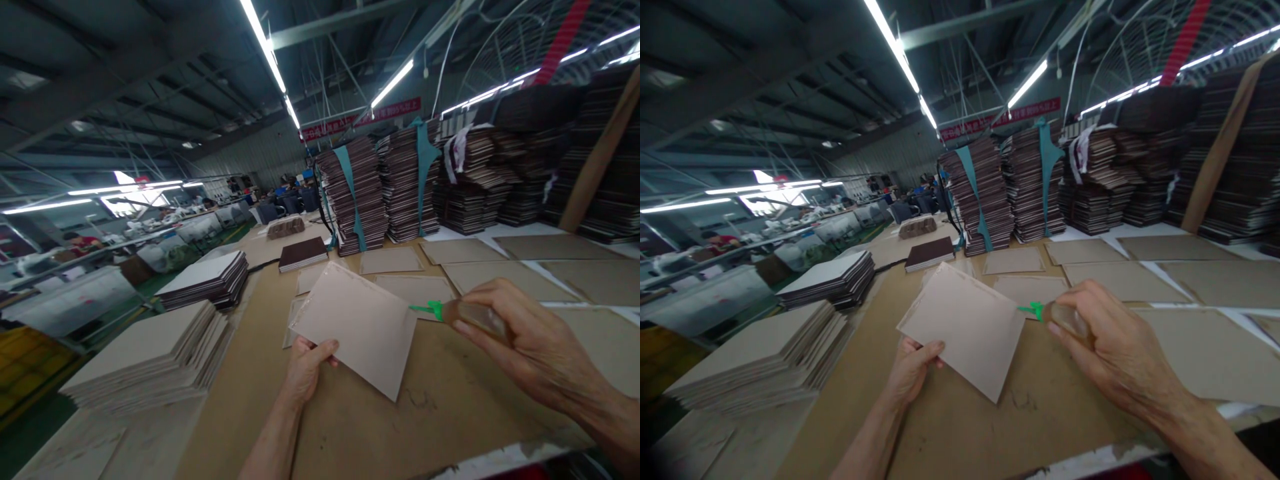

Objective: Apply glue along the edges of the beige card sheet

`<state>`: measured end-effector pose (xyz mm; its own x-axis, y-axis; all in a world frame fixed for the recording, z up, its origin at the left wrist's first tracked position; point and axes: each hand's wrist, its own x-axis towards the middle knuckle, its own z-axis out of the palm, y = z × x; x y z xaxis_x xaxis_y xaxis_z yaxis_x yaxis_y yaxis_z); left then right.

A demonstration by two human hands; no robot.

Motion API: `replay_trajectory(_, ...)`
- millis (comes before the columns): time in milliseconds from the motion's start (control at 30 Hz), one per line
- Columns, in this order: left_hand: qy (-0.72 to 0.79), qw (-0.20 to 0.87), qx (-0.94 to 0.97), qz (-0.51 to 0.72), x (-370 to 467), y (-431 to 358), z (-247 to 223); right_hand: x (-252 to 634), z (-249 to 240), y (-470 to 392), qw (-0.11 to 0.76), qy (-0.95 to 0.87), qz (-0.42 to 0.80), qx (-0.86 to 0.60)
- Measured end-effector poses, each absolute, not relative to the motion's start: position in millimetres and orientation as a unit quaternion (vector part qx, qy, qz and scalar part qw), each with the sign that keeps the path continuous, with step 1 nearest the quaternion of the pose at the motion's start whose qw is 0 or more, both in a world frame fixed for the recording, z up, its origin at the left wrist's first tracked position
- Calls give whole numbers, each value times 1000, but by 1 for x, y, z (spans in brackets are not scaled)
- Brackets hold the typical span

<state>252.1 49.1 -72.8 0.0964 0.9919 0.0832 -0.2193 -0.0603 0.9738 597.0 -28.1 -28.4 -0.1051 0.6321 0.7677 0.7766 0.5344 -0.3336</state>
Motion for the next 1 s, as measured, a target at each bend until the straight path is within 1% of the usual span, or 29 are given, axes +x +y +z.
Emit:
replay_trajectory(167,398,565,496,525,252,48,-72,592,-27,-22,483,-753,-77,-440)
replay_trajectory(367,403,567,486,529,250,49,-70,599,-35,-27,458,-753,-62,-468)
replay_trajectory(533,401,569,487,527,249,51,-74,598,-32,-26,475,-750,-70,-455)
replay_trajectory(700,398,565,484,536,249,51,-72,602,-36,-24,470,-738,-50,-482)
replay_trajectory(867,399,564,477,543,248,52,-70,605,-40,-32,484,-730,-63,-479)
replay_trajectory(1000,400,569,464,549,246,52,-71,603,-43,-36,473,-743,-70,-469)
